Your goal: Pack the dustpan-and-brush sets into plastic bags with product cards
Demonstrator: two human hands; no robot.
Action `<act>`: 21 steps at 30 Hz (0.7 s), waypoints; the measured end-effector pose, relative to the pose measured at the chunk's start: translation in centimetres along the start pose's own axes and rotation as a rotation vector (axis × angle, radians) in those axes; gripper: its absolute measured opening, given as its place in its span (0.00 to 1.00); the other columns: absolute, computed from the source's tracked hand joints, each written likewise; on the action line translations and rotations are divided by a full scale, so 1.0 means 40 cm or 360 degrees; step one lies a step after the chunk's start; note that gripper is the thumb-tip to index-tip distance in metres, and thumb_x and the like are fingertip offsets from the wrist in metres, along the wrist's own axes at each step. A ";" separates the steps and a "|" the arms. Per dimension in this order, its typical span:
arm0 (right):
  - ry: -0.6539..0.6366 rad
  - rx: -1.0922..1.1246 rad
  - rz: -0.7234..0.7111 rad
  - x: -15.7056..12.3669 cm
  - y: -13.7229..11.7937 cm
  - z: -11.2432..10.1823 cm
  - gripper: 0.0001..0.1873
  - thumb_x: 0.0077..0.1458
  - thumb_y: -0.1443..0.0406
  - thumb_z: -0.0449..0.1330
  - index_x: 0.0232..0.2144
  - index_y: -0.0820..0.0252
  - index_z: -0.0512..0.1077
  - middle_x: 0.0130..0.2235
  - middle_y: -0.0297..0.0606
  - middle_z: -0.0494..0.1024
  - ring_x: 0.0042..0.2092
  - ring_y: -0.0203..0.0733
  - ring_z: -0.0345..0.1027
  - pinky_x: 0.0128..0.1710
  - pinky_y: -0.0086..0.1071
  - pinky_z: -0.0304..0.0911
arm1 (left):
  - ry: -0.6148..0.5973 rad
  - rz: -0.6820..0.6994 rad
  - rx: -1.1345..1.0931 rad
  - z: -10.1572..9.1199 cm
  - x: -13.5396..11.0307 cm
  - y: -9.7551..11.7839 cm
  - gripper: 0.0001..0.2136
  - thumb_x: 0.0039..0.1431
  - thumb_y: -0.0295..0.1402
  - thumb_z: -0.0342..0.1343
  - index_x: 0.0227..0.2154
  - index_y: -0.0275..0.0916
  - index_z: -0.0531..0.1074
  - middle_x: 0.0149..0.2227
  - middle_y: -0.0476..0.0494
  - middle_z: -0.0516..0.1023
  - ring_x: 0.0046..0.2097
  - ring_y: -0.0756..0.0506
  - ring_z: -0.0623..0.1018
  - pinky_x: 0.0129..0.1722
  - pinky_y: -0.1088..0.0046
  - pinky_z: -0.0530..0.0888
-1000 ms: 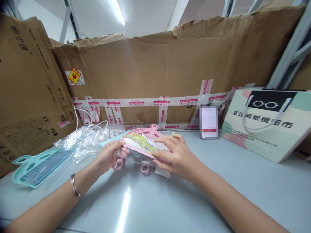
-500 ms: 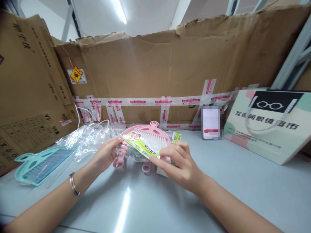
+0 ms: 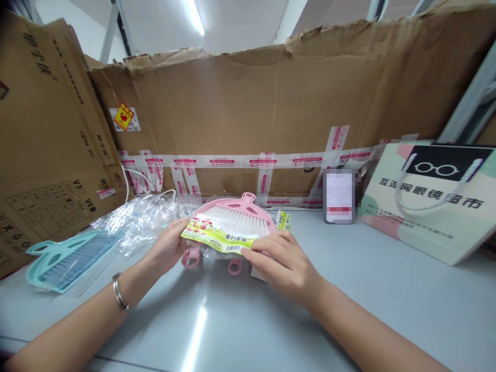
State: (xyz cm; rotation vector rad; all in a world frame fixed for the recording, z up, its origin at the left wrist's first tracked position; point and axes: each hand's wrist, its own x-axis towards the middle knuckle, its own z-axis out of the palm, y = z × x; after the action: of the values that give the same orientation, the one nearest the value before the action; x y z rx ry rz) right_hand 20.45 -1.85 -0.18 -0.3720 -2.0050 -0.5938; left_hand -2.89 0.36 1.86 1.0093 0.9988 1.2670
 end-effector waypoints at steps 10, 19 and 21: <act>0.0027 0.0168 0.0152 -0.021 -0.004 0.027 0.18 0.49 0.79 0.57 0.41 0.60 0.68 0.33 0.39 0.75 0.35 0.38 0.69 0.31 0.34 0.64 | -0.0090 -0.0047 -0.0061 -0.002 -0.004 -0.002 0.05 0.42 0.30 0.59 0.21 0.33 0.72 0.20 0.43 0.77 0.21 0.50 0.74 0.22 0.78 0.69; 0.0102 -0.0065 0.0223 -0.008 -0.002 0.019 0.14 0.49 0.77 0.59 0.37 0.55 0.69 0.29 0.35 0.77 0.29 0.38 0.68 0.29 0.34 0.59 | -0.0105 -0.0055 -0.0059 0.002 -0.008 0.000 0.07 0.43 0.32 0.60 0.24 0.32 0.71 0.21 0.43 0.77 0.24 0.48 0.76 0.26 0.75 0.71; 0.0114 -0.0024 0.0125 -0.009 -0.002 0.012 0.16 0.48 0.77 0.58 0.39 0.56 0.69 0.30 0.38 0.77 0.30 0.39 0.69 0.28 0.34 0.60 | -0.0100 -0.0087 -0.0005 -0.001 -0.005 0.000 0.07 0.45 0.33 0.59 0.24 0.33 0.71 0.20 0.44 0.76 0.21 0.49 0.74 0.23 0.76 0.70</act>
State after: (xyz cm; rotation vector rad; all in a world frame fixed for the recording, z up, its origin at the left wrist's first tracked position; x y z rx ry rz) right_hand 20.23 -1.66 -0.73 -0.4309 -1.9093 -0.5651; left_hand -2.94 0.16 1.84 1.0070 0.9697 1.1850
